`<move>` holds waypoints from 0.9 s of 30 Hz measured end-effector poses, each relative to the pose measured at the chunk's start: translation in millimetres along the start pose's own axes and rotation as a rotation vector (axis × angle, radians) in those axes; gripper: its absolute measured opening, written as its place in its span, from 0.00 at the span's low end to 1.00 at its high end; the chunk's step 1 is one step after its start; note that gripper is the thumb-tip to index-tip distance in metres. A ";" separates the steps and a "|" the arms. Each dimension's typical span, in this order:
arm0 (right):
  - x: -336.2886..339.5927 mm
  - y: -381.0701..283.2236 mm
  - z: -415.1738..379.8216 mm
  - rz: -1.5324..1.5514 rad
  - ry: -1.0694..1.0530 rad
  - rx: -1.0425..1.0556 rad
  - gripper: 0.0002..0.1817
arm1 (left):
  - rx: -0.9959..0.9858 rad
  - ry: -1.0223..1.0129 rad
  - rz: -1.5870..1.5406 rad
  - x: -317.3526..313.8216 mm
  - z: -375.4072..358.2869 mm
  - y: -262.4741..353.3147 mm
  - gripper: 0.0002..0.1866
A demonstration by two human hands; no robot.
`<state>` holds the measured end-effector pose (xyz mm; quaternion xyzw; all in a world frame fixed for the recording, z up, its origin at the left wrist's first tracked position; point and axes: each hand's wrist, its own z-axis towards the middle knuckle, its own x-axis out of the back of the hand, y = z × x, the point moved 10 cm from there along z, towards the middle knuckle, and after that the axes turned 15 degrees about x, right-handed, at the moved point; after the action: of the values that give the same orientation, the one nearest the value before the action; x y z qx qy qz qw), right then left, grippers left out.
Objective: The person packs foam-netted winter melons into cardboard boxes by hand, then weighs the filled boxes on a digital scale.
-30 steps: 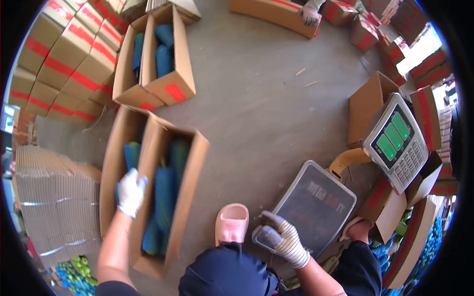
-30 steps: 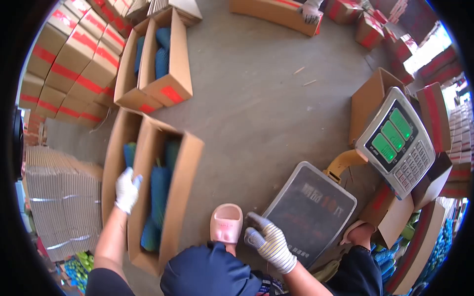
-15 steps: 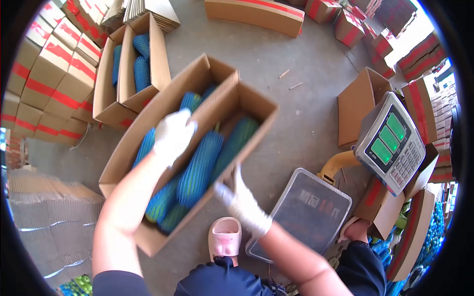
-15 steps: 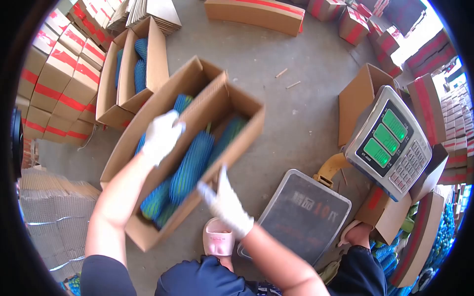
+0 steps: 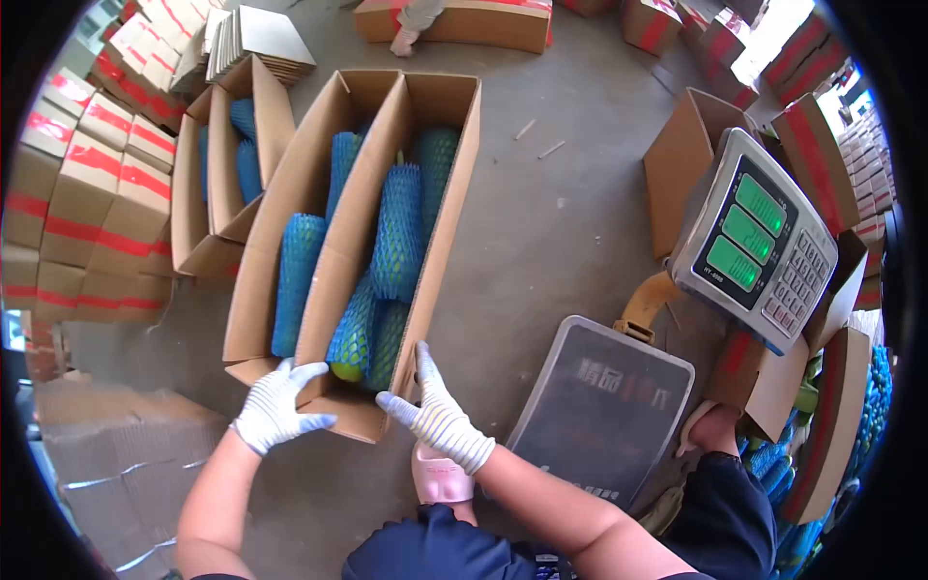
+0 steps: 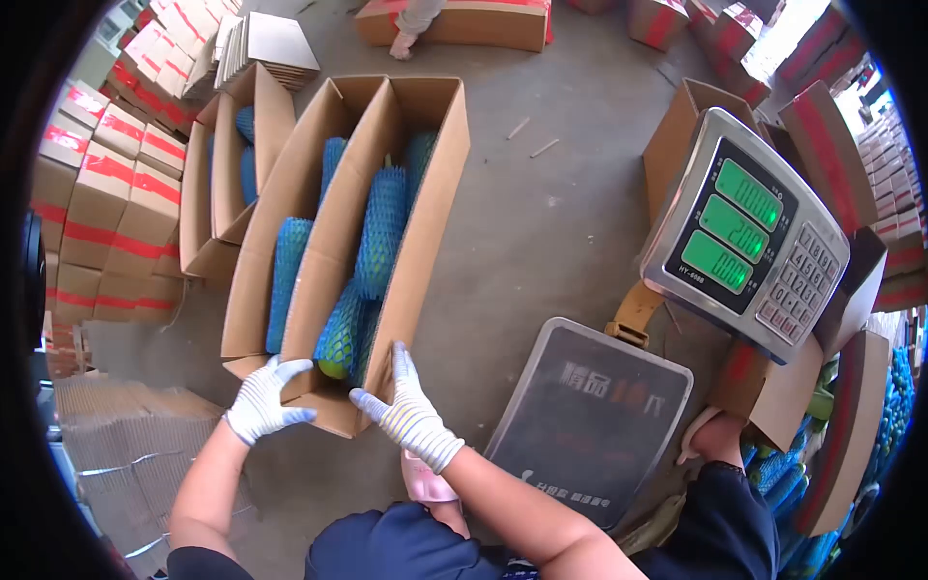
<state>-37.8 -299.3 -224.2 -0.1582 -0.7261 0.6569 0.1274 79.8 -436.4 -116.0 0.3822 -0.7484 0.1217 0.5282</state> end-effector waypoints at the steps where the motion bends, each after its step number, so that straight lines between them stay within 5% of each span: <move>1: 0.7 -6.9 1.9 -0.012 0.052 0.034 0.56 | 0.055 0.004 0.011 -3.9 -0.7 2.4 0.32; 4: 12.3 -13.4 7.6 -0.078 0.083 0.084 0.53 | 0.064 0.182 -0.001 -18.6 -5.8 13.4 0.10; 8: 74.0 -27.6 1.9 -0.019 0.192 0.080 0.39 | -0.022 0.142 -0.144 -30.0 -25.1 72.7 0.27; 9: 84.5 -39.4 2.1 0.043 0.236 0.058 0.35 | -0.058 0.079 -0.063 -37.5 -26.1 86.0 0.39; 16: 85.2 -50.4 -23.6 -0.219 0.246 0.145 0.37 | 0.038 0.107 0.174 -39.5 10.3 86.1 0.26; 19: 88.3 -43.5 -58.0 -0.159 0.286 0.128 0.37 | 0.091 0.322 0.129 -11.0 42.3 90.8 0.20; 21: 93.6 -39.5 -82.3 0.079 0.297 0.088 0.38 | 0.135 0.349 0.117 4.2 73.0 90.9 0.20; 27: 152.6 -59.4 -137.8 -0.024 0.368 0.082 0.37 | 0.186 0.341 0.039 35.6 151.5 71.2 0.21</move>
<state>-127.3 -117.9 -154.2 -0.2618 -0.6648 0.6445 0.2724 -81.2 -492.7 -131.3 0.3886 -0.6410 0.2635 0.6071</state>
